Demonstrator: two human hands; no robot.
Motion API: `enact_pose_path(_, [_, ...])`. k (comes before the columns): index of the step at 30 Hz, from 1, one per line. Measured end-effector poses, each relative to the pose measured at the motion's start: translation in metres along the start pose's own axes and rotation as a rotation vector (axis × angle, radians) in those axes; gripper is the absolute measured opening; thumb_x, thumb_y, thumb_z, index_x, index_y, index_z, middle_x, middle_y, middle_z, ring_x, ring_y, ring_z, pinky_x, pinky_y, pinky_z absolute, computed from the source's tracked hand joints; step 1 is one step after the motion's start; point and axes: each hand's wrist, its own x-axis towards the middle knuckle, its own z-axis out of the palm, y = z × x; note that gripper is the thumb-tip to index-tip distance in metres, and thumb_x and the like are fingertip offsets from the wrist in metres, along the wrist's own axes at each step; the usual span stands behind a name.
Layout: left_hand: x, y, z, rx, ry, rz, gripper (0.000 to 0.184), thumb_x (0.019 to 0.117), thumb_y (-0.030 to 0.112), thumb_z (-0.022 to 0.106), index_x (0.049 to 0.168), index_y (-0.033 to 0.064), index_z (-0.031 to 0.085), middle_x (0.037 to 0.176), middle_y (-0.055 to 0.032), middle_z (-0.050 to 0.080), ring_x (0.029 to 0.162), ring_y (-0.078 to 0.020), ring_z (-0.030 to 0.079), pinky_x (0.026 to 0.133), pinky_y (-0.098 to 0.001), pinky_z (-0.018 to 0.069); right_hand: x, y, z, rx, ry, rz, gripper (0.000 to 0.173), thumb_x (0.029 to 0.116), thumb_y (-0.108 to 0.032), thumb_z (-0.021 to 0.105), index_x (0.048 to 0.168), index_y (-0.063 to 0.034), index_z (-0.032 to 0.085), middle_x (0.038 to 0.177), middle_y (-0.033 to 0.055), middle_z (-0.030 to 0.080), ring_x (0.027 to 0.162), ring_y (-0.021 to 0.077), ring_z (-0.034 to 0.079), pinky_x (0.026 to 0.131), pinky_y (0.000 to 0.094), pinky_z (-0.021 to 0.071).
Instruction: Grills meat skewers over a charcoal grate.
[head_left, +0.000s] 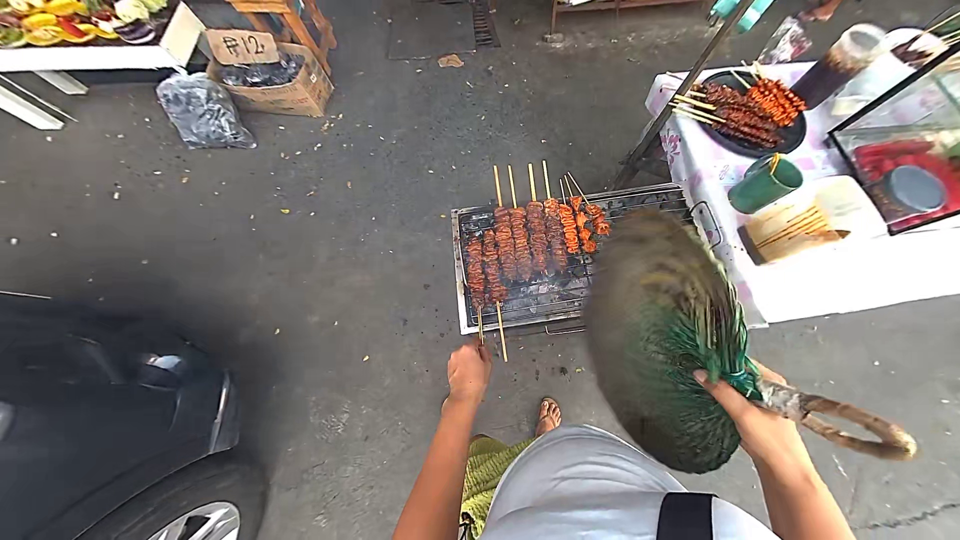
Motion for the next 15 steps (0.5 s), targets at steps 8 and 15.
enact_pose_path(8, [-0.006,0.010,0.007,-0.138,0.071,0.102,0.035,0.1028,0.027,0.062,0.125,0.0006,0.069,0.114,-0.0161,0.075,0.107,-0.0304,0.073,0.098,-0.0498,0.0547,0.004,0.005,-0.008,-0.178,0.059,-0.076,0.036,0.0846,-0.014,0.068,0.114,0.0079,0.067,0.101,0.0024,0.073,0.094,-0.0086,0.065,0.089,0.0116,0.0522])
enact_pose_path(15, [0.006,0.022,0.017,-0.168,-0.002,0.046,0.030,0.1028,0.018,0.058,0.125,0.0007,0.069,0.114,-0.0178,0.074,0.110,-0.0309,0.071,0.101,-0.0487,0.0529,0.001,0.006,0.000,-0.214,0.108,-0.088,0.039,0.0865,-0.014,0.067,0.118,0.0101,0.066,0.103,0.0083,0.073,0.095,-0.0059,0.065,0.090,0.0131,0.0517])
